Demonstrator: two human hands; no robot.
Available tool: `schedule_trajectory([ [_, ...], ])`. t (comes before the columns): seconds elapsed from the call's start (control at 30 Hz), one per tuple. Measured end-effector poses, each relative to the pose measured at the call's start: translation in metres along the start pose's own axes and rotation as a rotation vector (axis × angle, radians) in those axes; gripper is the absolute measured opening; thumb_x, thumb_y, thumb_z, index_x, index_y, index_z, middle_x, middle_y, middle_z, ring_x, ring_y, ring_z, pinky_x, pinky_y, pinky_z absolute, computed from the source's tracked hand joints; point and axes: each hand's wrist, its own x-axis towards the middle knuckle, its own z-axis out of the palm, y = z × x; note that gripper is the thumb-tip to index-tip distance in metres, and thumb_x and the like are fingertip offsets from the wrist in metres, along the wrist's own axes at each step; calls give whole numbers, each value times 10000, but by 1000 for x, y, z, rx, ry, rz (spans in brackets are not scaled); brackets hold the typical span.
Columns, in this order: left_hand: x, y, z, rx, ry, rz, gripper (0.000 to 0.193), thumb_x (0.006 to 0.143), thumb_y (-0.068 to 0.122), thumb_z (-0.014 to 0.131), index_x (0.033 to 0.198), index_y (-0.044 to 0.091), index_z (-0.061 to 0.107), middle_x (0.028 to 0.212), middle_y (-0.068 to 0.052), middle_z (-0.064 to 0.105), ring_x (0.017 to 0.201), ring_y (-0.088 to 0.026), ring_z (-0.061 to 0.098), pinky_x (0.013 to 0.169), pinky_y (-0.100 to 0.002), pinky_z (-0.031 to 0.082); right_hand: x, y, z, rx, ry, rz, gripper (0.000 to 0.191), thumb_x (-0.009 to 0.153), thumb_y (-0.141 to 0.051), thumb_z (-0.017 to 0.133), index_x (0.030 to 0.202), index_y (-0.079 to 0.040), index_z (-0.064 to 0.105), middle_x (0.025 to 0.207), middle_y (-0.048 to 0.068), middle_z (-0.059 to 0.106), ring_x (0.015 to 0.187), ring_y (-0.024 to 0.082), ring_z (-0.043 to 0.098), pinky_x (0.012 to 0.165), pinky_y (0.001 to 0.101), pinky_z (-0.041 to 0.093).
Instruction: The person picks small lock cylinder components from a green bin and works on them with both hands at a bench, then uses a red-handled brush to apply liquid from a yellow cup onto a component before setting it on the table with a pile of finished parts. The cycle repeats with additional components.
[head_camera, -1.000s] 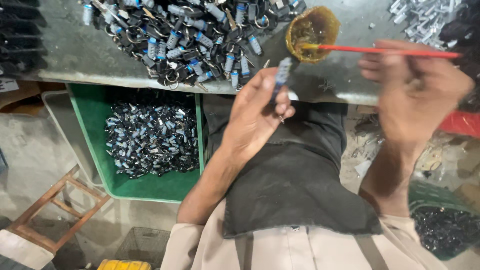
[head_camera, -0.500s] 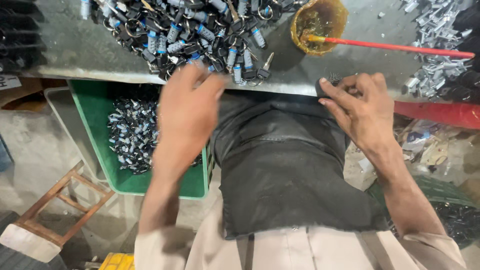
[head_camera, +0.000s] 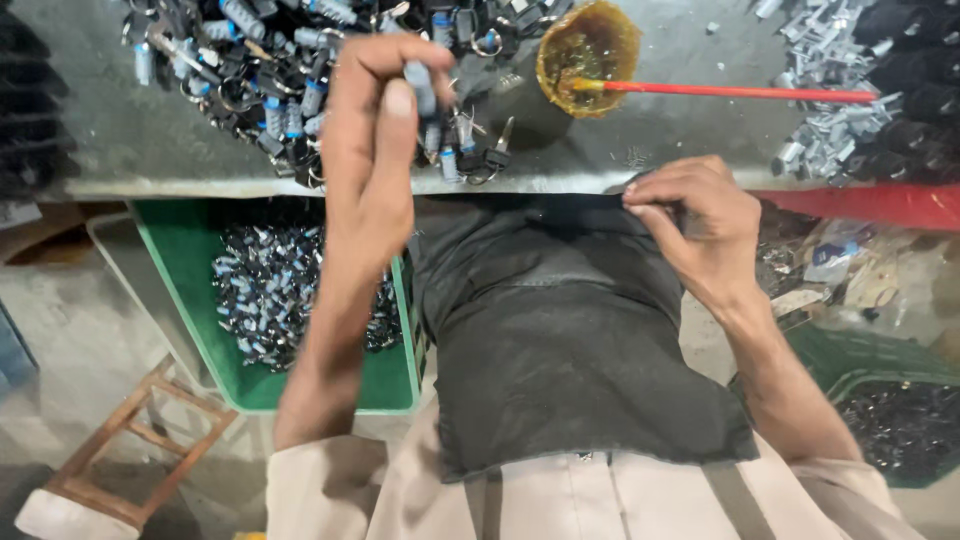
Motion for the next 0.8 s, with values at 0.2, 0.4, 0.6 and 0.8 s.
schedule_trajectory([
  [0.2, -57, -6, 55, -328, -206, -194, 256, 1186, 178, 427, 1211, 30, 634, 1044, -15, 629, 892, -61, 573, 852, -210, 501, 0, 1, 24, 677, 35, 287, 154, 1000, 109, 691, 1106, 6, 648, 1104, 106, 683, 1042, 150, 668, 952, 267, 561],
  [0.4, -58, -29, 75, -230, -186, -347, 126, 1054, 165, 638, 1068, 42, 662, 871, 36, 639, 747, -18, 473, 658, -208, 412, -6, 5, 32, 793, 30, 292, 169, 963, 119, 720, 1065, -2, 661, 1101, 82, 627, 920, 112, 623, 764, 222, 537],
  [0.6, -50, -52, 72, -320, -334, -343, 119, 1022, 167, 666, 1042, 50, 682, 904, 69, 640, 773, -5, 452, 649, -217, 369, -5, 9, 37, 729, 14, 257, 197, 928, 144, 753, 1036, 2, 668, 1108, 83, 630, 987, 119, 633, 899, 237, 547],
  [0.8, -50, -70, 73, -338, -382, -203, 134, 1097, 151, 611, 1046, 29, 635, 941, 1, 649, 937, -99, 562, 855, -314, 480, -1, 3, 37, 588, 13, 265, 175, 907, 122, 774, 1010, 0, 702, 1123, 80, 643, 997, 121, 642, 892, 246, 539],
])
